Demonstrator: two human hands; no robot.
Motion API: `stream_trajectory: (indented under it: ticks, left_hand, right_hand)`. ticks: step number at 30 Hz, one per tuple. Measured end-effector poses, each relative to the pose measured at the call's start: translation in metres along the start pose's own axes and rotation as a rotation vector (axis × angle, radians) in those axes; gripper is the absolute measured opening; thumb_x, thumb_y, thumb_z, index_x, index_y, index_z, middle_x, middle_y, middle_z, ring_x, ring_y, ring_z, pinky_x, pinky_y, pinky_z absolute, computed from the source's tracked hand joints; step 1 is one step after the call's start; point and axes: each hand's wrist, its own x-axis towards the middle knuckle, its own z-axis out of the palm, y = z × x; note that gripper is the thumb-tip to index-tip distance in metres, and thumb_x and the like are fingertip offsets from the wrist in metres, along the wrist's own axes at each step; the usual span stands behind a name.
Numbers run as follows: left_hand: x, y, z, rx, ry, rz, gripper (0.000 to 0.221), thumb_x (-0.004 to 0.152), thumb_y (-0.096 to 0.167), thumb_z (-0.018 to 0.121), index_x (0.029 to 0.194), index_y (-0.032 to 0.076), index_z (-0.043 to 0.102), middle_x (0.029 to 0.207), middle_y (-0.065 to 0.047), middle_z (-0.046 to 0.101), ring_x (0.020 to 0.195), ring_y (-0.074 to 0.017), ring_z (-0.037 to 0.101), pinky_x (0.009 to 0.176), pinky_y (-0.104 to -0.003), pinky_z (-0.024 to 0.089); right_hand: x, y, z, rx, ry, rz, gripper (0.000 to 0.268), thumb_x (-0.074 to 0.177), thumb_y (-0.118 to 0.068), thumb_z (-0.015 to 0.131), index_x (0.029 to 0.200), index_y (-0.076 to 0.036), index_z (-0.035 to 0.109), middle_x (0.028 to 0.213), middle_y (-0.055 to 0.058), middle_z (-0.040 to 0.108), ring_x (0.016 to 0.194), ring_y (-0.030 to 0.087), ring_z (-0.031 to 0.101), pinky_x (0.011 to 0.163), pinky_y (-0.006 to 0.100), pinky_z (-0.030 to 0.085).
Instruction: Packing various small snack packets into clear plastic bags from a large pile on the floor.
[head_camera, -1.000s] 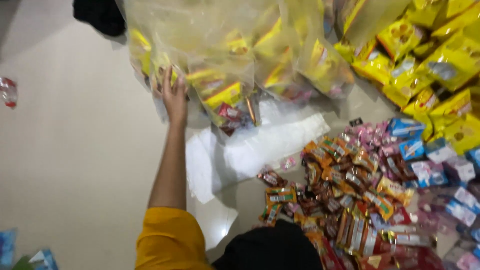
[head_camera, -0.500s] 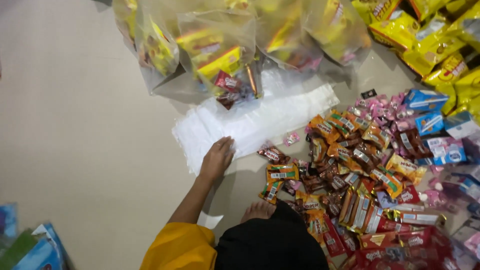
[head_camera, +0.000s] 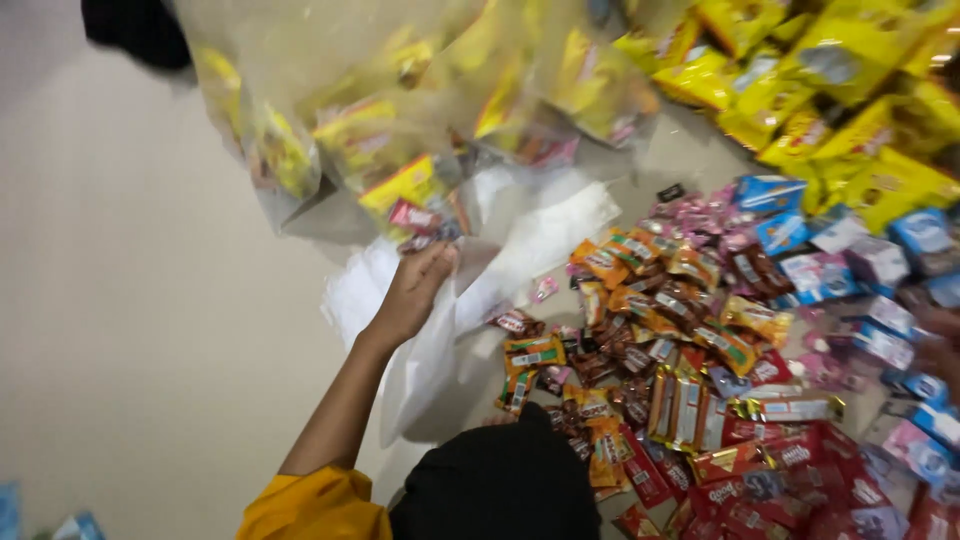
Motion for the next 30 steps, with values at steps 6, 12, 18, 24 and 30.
stream_trajectory:
  ticks: [6,12,18,24,30]
  left_hand:
    - [0.026,0.134,0.026,-0.706,-0.18,-0.114,0.049,0.094,0.043,0.068,0.123,0.005,0.062,0.13,-0.008,0.064,0.118,-0.0275,0.061,0.106,-0.048,0.046]
    - [0.024,0.227,0.07,-0.934,-0.383,-0.048,0.054,0.089,0.018,0.068,0.135,-0.001,0.048,0.126,-0.034,0.066,0.104,-0.0395,0.074,0.089,-0.053,0.062]
    - [0.051,0.238,0.094,-0.645,-0.238,-0.1,0.077,0.091,0.022,0.072,0.148,-0.004,0.027,0.145,-0.034,0.045,0.123,-0.0405,0.055,0.104,-0.053,0.047]
    - [0.084,0.241,0.128,-0.621,-0.246,-0.013,0.038,0.096,0.004,0.059,0.129,0.004,0.04,0.129,-0.026,0.062,0.093,-0.0382,0.076,0.079,-0.044,0.066]
    - [0.109,0.24,0.138,-0.135,-0.113,0.067,0.06,0.089,0.023,0.076,0.135,0.01,0.04,0.139,-0.022,0.06,0.122,-0.0376,0.062,0.099,-0.051,0.052]
  right_hand:
    - [-0.094,-0.308,0.117,0.032,-0.327,0.14,0.073,0.082,-0.009,0.07,0.15,-0.012,0.046,0.151,0.007,0.055,0.133,0.024,0.054,0.102,0.044,0.053]
    - [-0.101,-0.335,0.12,0.406,-0.199,-0.139,0.063,0.077,-0.012,0.085,0.132,-0.002,0.055,0.125,0.019,0.059,0.121,0.032,0.052,0.106,0.044,0.047]
    - [-0.117,-0.36,0.071,0.528,0.011,-0.209,0.018,0.093,-0.013,0.078,0.109,-0.005,0.077,0.093,0.007,0.076,0.089,0.011,0.069,0.093,0.031,0.056]
    - [-0.135,-0.362,0.061,0.659,-0.049,-0.06,0.035,0.087,-0.007,0.078,0.121,0.0,0.072,0.098,0.012,0.076,0.086,0.018,0.072,0.082,0.034,0.059]
    - [-0.117,-0.329,0.056,0.691,0.038,-0.106,0.027,0.082,-0.005,0.085,0.105,0.002,0.072,0.083,0.01,0.075,0.069,0.014,0.072,0.052,0.023,0.057]
